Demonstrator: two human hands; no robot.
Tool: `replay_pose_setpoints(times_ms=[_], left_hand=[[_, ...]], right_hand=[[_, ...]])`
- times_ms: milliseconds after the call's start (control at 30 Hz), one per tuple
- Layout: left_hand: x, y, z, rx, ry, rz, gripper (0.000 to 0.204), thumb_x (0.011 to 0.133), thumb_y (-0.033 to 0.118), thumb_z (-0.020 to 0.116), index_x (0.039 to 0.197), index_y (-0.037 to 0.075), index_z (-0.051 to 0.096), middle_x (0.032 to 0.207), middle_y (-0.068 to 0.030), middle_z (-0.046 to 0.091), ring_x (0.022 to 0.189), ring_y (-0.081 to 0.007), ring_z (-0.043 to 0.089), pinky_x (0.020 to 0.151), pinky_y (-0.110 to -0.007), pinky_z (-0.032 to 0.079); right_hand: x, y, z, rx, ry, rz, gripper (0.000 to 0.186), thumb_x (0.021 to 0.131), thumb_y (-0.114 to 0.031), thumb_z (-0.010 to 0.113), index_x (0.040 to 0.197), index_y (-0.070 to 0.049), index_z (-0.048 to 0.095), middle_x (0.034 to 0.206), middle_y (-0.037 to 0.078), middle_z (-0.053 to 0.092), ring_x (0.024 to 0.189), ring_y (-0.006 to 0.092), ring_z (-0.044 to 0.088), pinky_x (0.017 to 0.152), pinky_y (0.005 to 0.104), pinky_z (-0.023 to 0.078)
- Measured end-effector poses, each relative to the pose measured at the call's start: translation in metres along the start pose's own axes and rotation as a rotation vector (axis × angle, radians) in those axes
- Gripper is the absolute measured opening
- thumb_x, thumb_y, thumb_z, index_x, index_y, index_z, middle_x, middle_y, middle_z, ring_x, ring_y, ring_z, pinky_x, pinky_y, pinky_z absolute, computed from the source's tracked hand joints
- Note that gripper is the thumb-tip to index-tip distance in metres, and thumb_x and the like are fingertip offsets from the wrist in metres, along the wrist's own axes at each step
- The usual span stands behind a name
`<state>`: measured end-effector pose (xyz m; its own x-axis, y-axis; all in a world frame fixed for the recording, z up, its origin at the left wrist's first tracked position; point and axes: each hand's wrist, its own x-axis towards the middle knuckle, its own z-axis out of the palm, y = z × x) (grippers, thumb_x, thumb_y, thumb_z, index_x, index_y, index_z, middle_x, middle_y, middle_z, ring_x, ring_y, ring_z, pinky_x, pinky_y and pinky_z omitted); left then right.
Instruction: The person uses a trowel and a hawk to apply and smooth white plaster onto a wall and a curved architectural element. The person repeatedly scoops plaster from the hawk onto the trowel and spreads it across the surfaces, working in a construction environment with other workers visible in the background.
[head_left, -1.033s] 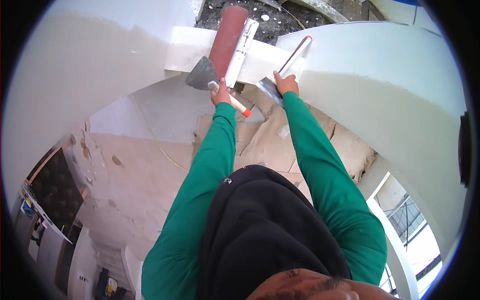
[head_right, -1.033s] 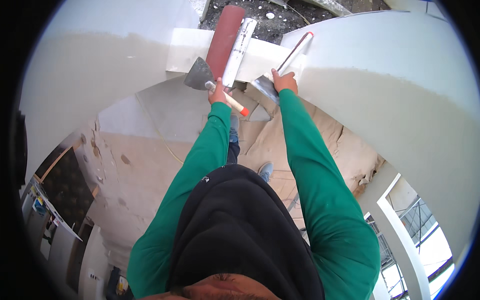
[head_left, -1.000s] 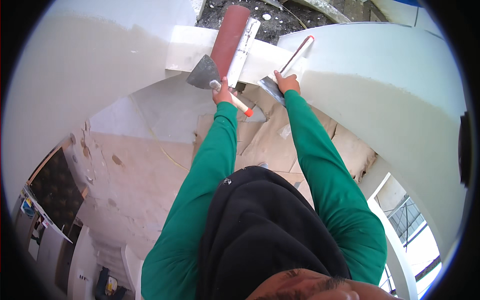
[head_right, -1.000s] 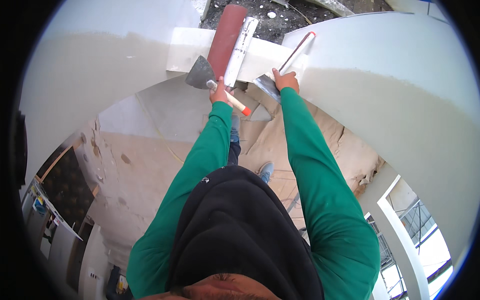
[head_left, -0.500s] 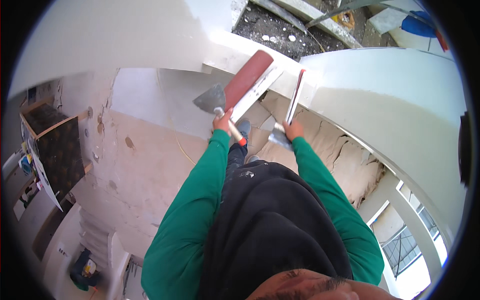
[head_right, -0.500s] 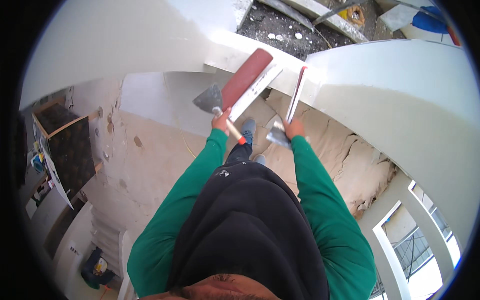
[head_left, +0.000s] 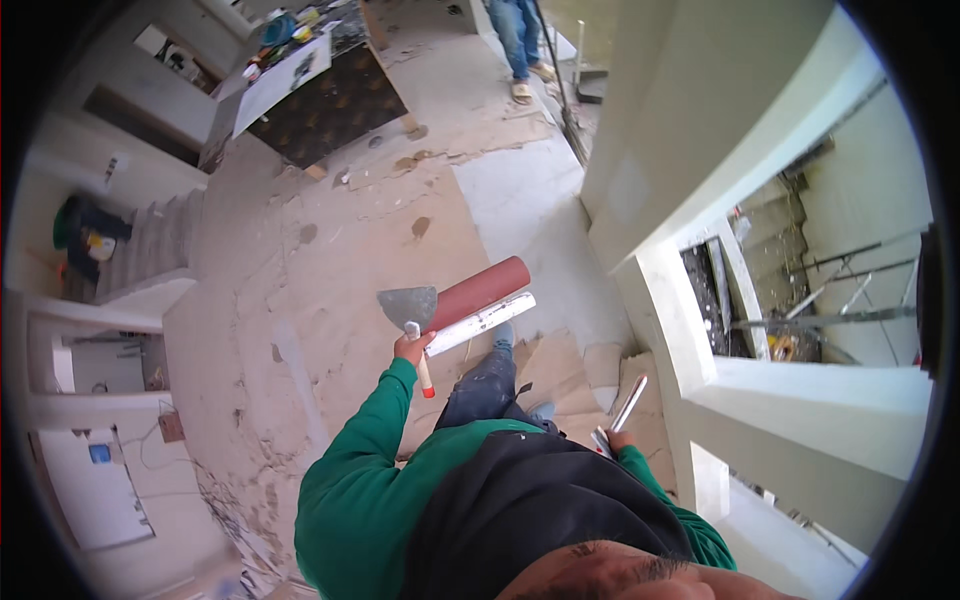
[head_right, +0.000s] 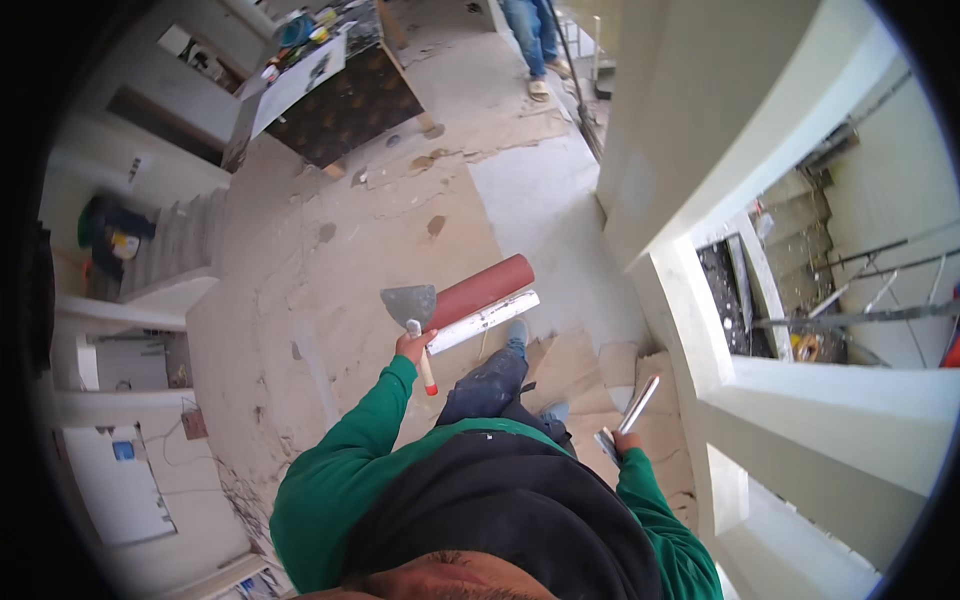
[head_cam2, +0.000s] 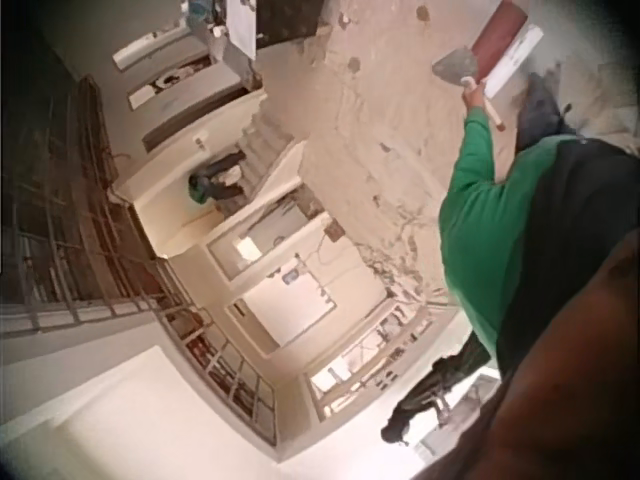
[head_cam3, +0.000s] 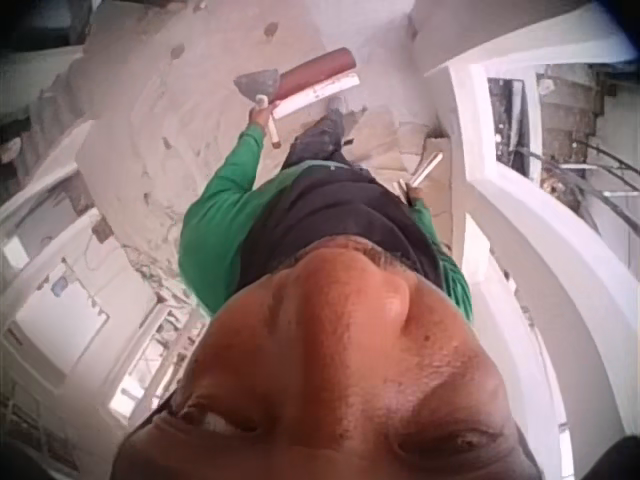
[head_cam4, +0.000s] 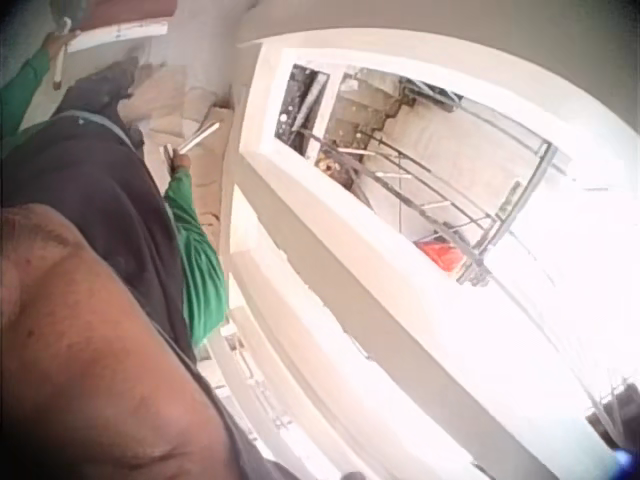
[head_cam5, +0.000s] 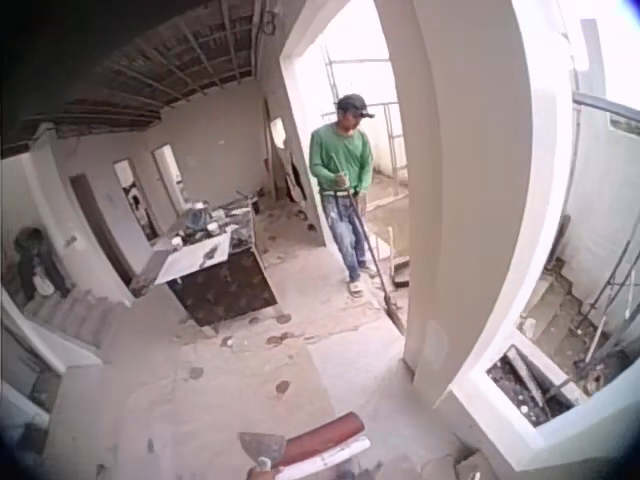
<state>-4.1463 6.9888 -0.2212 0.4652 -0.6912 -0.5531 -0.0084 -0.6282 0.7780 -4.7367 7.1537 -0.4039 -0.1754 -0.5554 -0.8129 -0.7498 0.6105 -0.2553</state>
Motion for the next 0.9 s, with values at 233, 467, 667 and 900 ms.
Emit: replay_pose_setpoints(times_ms=[233, 467, 667, 900], left_hand=[[0.009, -0.048, -0.126, -0.552, 0.429, -0.062, 0.035, 0.075, 0.019, 0.082, 0.100, 0.001, 0.064, 0.084, -0.0057, 0.064, 0.066, -0.0166, 0.061, 0.053, -0.031, 0.048], [0.102, -0.031, -0.220, -0.731, 0.509, -0.066, 0.036, 0.075, 0.014, 0.080, 0.104, 0.001, 0.063, 0.091, -0.0064, 0.064, 0.068, -0.0181, 0.061, 0.050, -0.033, 0.048], [0.190, 0.088, -0.292, -0.578, 0.486, 0.012, 0.031, 0.074, 0.017, 0.082, 0.094, 0.002, 0.064, 0.080, -0.0041, 0.062, 0.061, -0.0133, 0.057, 0.049, -0.030, 0.045], [0.358, 0.251, -0.281, -0.808, 0.324, 0.104, 0.030, 0.077, 0.018, 0.081, 0.094, 0.005, 0.061, 0.082, -0.0021, 0.060, 0.064, -0.0116, 0.054, 0.050, -0.028, 0.041]], right_hand=[[0.084, -0.076, -0.040, -0.305, -0.060, 0.026, 0.057, 0.081, -0.050, 0.064, 0.100, 0.003, 0.070, 0.097, 0.023, 0.070, 0.091, 0.0347, 0.069, 0.081, 0.0431, 0.052], [0.052, -0.407, -0.109, -0.330, -0.026, -0.122, 0.059, 0.083, -0.052, 0.062, 0.096, 0.004, 0.071, 0.090, 0.022, 0.071, 0.087, 0.0325, 0.070, 0.079, 0.0428, 0.053], [0.089, -0.657, -0.093, -0.338, 0.132, -0.531, 0.052, 0.088, -0.048, 0.060, 0.084, 0.003, 0.072, 0.081, 0.023, 0.070, 0.072, 0.0319, 0.068, 0.070, 0.0439, 0.050], [0.061, -0.882, -0.121, -0.213, 0.195, -0.738, 0.052, 0.087, -0.046, 0.062, 0.078, 0.005, 0.064, 0.077, 0.029, 0.062, 0.074, 0.0397, 0.062, 0.069, 0.0471, 0.047]])
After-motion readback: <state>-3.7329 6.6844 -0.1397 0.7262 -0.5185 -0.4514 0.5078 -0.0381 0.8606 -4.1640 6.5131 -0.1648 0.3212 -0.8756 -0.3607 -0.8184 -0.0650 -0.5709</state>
